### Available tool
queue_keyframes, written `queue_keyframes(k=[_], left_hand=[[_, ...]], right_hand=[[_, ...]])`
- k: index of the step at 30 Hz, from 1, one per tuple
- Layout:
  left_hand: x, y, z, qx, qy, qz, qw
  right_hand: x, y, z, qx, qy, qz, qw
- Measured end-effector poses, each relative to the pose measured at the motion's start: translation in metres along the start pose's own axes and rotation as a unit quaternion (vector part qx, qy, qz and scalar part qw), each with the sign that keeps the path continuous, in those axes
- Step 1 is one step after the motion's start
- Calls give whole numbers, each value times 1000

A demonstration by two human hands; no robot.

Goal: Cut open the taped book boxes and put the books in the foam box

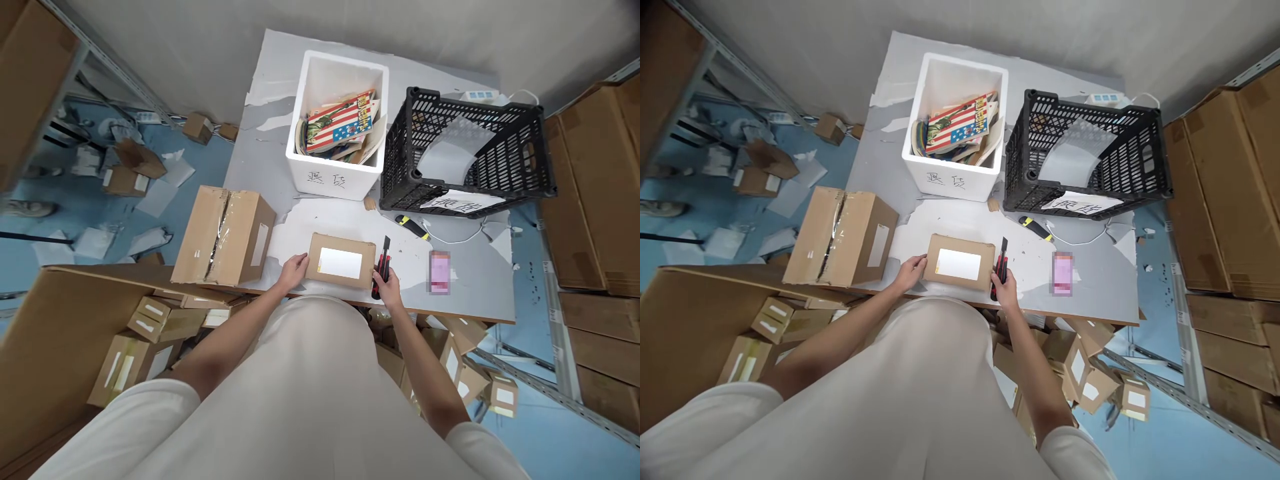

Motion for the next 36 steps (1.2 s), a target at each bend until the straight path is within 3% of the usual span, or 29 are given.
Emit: queue_keyframes(k=[8,12,16,20,23,26,28,30,33,36], left_hand=[[28,15,31,87,17,59,994],[27,18,34,77,6,101,992],[9,3,30,38,6,115,993],[-23,-19,16,-28,27,44,998],[-40,-26,1,-65,31,-29,997],[-49,-24,-3,-74,43,-58,995],[-57,-26,5,-103,89,-72,988],[-73,-27,23,-131,189,-93,969],[-95,-6,59,-87,369,-119,918],[-97,9,76,-54,443,-136,885]], right_hand=[[-29,-8,26,9,52,-55,997],[-30,-5,33,20,67,-52,996],[-9,-11,28,10,55,-52,997],[28,-13,9,10,5,-42,999],[48,-5,-4,10,-44,66,997],[60,2,-10,-6,-85,195,977],[64,5,-9,-13,-99,240,966],[66,6,-5,-8,-108,271,957],[70,8,2,16,-116,313,942],[89,10,10,26,-168,364,916]])
Point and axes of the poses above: each hand's wrist, its own z-axis away from the middle knuckle, its own y-axis out of the palm, x = y × z, the point moved 10 cm from there along -z, towards the middle knuckle, and after that the axes turned 11 degrees about -x, right-handed, at the moved point
